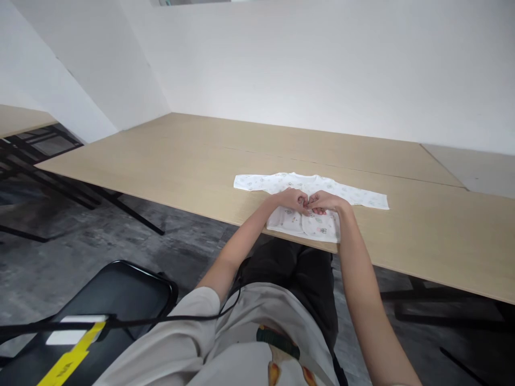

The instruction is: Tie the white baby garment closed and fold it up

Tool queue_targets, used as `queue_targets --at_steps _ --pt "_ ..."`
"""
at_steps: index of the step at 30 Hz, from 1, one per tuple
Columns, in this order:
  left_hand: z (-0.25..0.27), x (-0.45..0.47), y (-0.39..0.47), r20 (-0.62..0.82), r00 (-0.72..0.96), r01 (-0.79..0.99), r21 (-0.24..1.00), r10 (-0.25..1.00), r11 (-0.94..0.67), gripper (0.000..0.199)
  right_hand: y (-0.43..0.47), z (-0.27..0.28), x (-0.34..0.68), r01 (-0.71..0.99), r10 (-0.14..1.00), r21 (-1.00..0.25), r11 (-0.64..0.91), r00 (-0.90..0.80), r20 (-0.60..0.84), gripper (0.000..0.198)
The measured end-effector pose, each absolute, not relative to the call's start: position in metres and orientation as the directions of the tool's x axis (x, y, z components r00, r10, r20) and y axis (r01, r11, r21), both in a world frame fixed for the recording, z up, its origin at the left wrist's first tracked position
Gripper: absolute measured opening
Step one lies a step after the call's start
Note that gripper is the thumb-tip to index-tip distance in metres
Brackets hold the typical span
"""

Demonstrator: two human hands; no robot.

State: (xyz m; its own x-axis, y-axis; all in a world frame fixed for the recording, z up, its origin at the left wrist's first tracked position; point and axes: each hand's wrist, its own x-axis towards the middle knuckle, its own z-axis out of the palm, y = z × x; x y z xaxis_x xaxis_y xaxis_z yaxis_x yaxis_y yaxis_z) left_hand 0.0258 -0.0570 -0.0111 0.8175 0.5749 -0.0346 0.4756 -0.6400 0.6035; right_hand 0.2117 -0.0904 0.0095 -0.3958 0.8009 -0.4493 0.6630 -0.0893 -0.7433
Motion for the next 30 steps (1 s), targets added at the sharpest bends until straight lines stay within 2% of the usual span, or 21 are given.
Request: queue_targets --at_steps 4,6,8,10,12,14,17,19,22,26,28,30 --pt "-0.010 0.023 -0.072 0.009 0.811 0.512 0.475 0.585 -0.716 0.060 -0.095 0.009 0.211 0.643 0.813 -0.759 -0.103 -0.385 -0.437 0.036" --pt "-0.007 0.016 -0.083 0.012 0.816 0.528 0.392 0.578 -0.754 0.074 -0.100 0.009 0.218 0.631 0.836 -0.768 -0.107 -0.361 -0.413 0.039" --pt "-0.002 0.005 -0.091 0.003 0.818 0.547 0.308 0.576 -0.778 0.089 -0.105 0.011 0.237 0.605 0.907 -0.789 -0.107 -0.266 -0.327 0.041" --pt "0.003 -0.012 -0.090 0.025 0.781 0.598 0.259 0.624 -0.758 0.095 -0.108 0.013 0.266 0.594 0.984 -0.801 -0.080 -0.081 -0.158 0.038" --pt "0.004 -0.032 -0.079 0.106 0.688 0.684 0.236 0.718 -0.690 0.088 -0.108 0.013 0.301 0.690 0.992 -0.722 -0.056 0.118 0.036 0.030" --pt "0.002 -0.055 -0.059 0.202 0.555 0.779 0.215 0.807 -0.589 0.075 -0.108 0.009 0.333 0.875 0.969 -0.474 -0.099 0.193 0.154 0.025" --pt "-0.004 -0.082 -0.028 0.203 0.401 0.884 0.170 0.893 -0.435 0.060 -0.111 -0.002 0.361 0.985 0.981 -0.079 -0.154 0.162 0.104 0.031" --pt "-0.007 -0.092 -0.013 0.109 0.364 0.913 0.157 0.925 -0.378 0.052 -0.114 -0.008 0.365 0.986 0.986 0.045 -0.159 0.156 0.066 0.036" --pt "-0.008 -0.095 -0.006 -0.007 0.340 0.925 0.185 0.940 -0.333 0.042 -0.118 -0.005 0.359 0.978 0.986 0.124 -0.165 0.161 0.040 0.038" --pt "0.005 -0.090 -0.006 0.003 0.366 0.925 0.106 0.931 -0.364 0.036 -0.118 0.027 0.347 0.973 0.969 0.146 -0.179 0.200 -0.147 0.034" --pt "0.023 -0.091 -0.001 0.032 0.397 0.916 0.057 0.917 -0.398 0.038 -0.118 0.050 0.345 0.967 0.962 0.124 -0.223 0.239 -0.130 0.034" --pt "0.047 -0.095 0.006 0.093 0.396 0.916 0.033 0.913 -0.401 0.041 -0.120 0.076 0.347 0.957 0.960 0.093 -0.275 0.279 -0.024 0.035"
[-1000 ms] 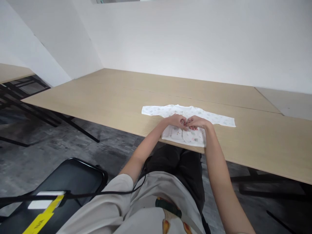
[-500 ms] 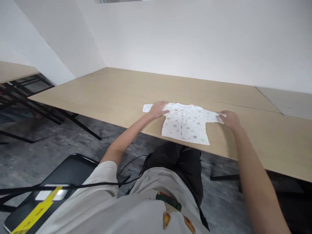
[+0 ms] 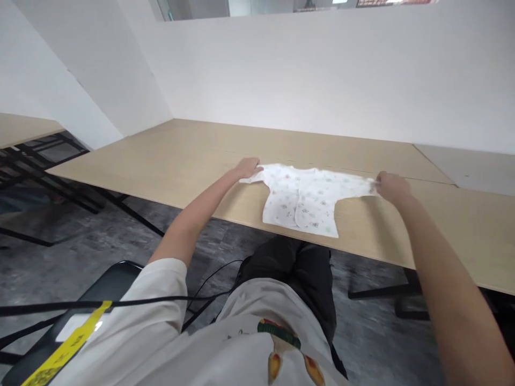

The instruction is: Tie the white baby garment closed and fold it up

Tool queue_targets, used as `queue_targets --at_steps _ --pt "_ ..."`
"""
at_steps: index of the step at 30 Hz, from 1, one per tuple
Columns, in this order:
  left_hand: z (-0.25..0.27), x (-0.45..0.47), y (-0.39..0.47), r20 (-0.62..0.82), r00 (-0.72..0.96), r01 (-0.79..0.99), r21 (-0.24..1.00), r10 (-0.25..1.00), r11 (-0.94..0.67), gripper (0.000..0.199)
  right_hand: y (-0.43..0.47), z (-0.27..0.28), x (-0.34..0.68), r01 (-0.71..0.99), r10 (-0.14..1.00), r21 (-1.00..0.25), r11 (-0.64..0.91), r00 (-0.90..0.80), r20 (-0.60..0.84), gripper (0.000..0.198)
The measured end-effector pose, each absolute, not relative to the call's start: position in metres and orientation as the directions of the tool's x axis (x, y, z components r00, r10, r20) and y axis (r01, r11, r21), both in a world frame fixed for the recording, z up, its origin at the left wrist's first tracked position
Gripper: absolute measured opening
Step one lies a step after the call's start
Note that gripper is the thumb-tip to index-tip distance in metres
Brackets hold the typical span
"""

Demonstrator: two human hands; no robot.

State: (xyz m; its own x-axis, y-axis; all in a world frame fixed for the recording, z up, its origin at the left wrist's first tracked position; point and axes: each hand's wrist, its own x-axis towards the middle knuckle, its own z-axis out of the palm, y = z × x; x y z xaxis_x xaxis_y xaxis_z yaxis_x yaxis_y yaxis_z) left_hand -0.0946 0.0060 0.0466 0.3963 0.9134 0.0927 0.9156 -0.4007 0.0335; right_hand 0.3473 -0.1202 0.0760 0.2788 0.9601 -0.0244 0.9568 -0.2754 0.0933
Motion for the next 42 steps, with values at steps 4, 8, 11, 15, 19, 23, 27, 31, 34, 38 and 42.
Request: queue_targets --at_steps 4,8,11,15,19,23,27,31,34,38,42 --pt "0.099 -0.107 0.013 0.342 0.377 0.912 0.027 0.861 -0.410 0.044 -0.132 0.120 0.366 0.940 0.909 0.057 -0.338 0.310 0.280 0.040" --pt "0.113 -0.124 0.000 0.499 0.426 0.886 -0.061 0.755 -0.459 0.041 -0.153 0.129 0.387 0.896 0.859 0.147 -0.419 0.339 0.383 0.043" --pt "0.089 -0.140 -0.021 0.476 0.543 0.830 -0.181 0.692 -0.527 0.028 -0.174 0.108 0.395 0.865 0.905 0.303 -0.399 0.319 0.282 0.036" --pt "0.046 -0.161 -0.055 0.326 0.747 0.664 -0.337 0.579 -0.667 0.019 -0.202 0.063 0.398 0.860 0.942 0.385 -0.335 0.308 0.131 0.028" --pt "0.022 -0.176 -0.084 0.245 0.757 0.652 -0.336 0.606 -0.680 0.024 -0.224 0.032 0.399 0.887 0.950 0.359 -0.290 0.313 -0.005 0.023" --pt "0.013 -0.181 -0.101 0.206 0.703 0.711 -0.228 0.681 -0.665 0.026 -0.239 0.017 0.396 0.911 0.955 0.321 -0.258 0.290 -0.057 0.024" --pt "0.007 -0.186 -0.112 0.195 0.677 0.736 -0.179 0.710 -0.652 0.026 -0.253 0.010 0.393 0.923 0.949 0.263 -0.280 0.308 -0.073 0.023" --pt "0.002 -0.194 -0.118 0.171 0.703 0.711 -0.188 0.690 -0.678 0.024 -0.260 0.006 0.394 0.944 0.950 0.190 -0.271 0.294 -0.105 0.023" --pt "-0.001 -0.197 -0.117 0.155 0.702 0.712 -0.189 0.695 -0.677 0.024 -0.258 0.004 0.393 0.949 0.949 0.163 -0.270 0.291 -0.123 0.024" --pt "-0.003 -0.195 -0.104 0.114 0.654 0.752 -0.207 0.748 -0.626 0.027 -0.247 0.005 0.387 0.947 0.943 0.177 -0.269 0.296 -0.152 0.016" --pt "-0.004 -0.186 -0.082 0.131 0.542 0.837 -0.173 0.830 -0.519 0.030 -0.228 0.005 0.380 0.950 0.946 0.157 -0.269 0.291 -0.140 0.018"
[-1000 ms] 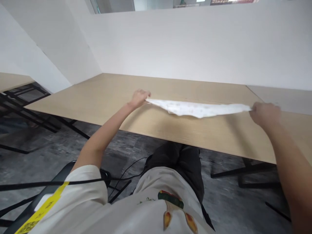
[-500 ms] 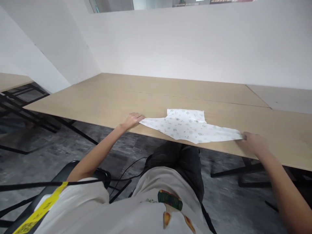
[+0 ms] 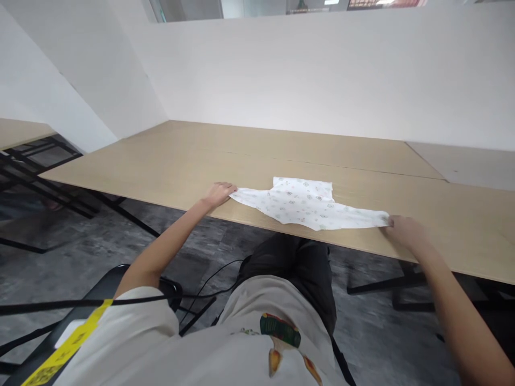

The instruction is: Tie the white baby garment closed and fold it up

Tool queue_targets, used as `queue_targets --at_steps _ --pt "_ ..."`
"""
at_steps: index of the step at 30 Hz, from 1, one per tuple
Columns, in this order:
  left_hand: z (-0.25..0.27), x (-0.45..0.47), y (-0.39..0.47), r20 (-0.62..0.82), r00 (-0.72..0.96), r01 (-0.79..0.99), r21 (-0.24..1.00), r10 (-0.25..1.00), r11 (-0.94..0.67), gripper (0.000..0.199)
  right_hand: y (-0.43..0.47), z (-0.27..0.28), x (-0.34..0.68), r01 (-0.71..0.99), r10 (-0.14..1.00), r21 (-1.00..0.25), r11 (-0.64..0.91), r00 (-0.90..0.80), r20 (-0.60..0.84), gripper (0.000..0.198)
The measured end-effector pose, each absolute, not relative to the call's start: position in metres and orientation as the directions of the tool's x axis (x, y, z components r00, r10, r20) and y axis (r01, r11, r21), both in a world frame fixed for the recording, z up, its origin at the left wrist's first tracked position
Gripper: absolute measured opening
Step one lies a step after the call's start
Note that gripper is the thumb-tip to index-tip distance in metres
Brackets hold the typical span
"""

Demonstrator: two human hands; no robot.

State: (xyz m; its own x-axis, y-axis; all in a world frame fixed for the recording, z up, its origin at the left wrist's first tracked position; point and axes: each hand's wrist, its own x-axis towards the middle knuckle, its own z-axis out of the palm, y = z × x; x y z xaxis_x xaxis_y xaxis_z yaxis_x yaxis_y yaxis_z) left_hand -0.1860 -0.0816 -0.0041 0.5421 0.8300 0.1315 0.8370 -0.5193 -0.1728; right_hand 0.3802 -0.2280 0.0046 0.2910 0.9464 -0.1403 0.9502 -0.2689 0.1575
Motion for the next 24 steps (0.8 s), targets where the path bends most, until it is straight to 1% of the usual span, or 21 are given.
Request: queue_targets --at_steps 4,7,9,11,14,16,17,19,21,24 --pt "-0.002 -0.168 -0.053 0.130 0.414 0.909 -0.115 0.901 -0.401 0.033 -0.201 0.011 0.374 0.951 0.946 0.128 -0.282 0.298 -0.128 0.020" --pt "0.014 -0.155 -0.027 0.143 0.309 0.951 -0.019 0.940 -0.310 0.031 -0.177 0.033 0.373 0.942 0.939 0.072 -0.328 0.333 -0.083 0.023" --pt "0.036 -0.147 -0.008 0.215 0.216 0.972 0.046 0.952 -0.231 0.030 -0.162 0.058 0.375 0.931 0.931 0.008 -0.364 0.364 -0.034 0.027" --pt "0.064 -0.142 0.010 0.328 0.126 0.981 0.102 0.936 -0.168 0.030 -0.148 0.088 0.379 0.916 0.916 -0.056 -0.397 0.399 0.043 0.028" --pt "0.106 -0.140 0.022 0.454 0.056 0.977 0.161 0.889 -0.143 0.029 -0.138 0.129 0.384 0.884 0.862 -0.158 -0.440 0.465 0.202 0.029" --pt "0.124 -0.141 0.019 0.498 0.051 0.972 0.175 0.866 -0.158 0.030 -0.141 0.145 0.388 0.860 0.815 -0.228 -0.457 0.507 0.279 0.027" --pt "0.128 -0.143 0.013 0.508 0.059 0.970 0.176 0.859 -0.171 0.031 -0.146 0.150 0.389 0.856 0.804 -0.244 -0.455 0.513 0.300 0.026" --pt "0.127 -0.149 -0.005 0.510 0.098 0.964 0.164 0.854 -0.208 0.031 -0.162 0.149 0.392 0.865 0.809 -0.231 -0.445 0.499 0.310 0.020" --pt "0.115 -0.157 -0.029 0.496 0.162 0.954 0.144 0.853 -0.264 0.030 -0.184 0.138 0.395 0.882 0.839 -0.191 -0.431 0.469 0.276 0.014" --pt "0.085 -0.173 -0.065 0.426 0.283 0.923 0.122 0.859 -0.365 0.031 -0.219 0.108 0.401 0.907 0.898 -0.152 -0.393 0.414 0.150 0.021"
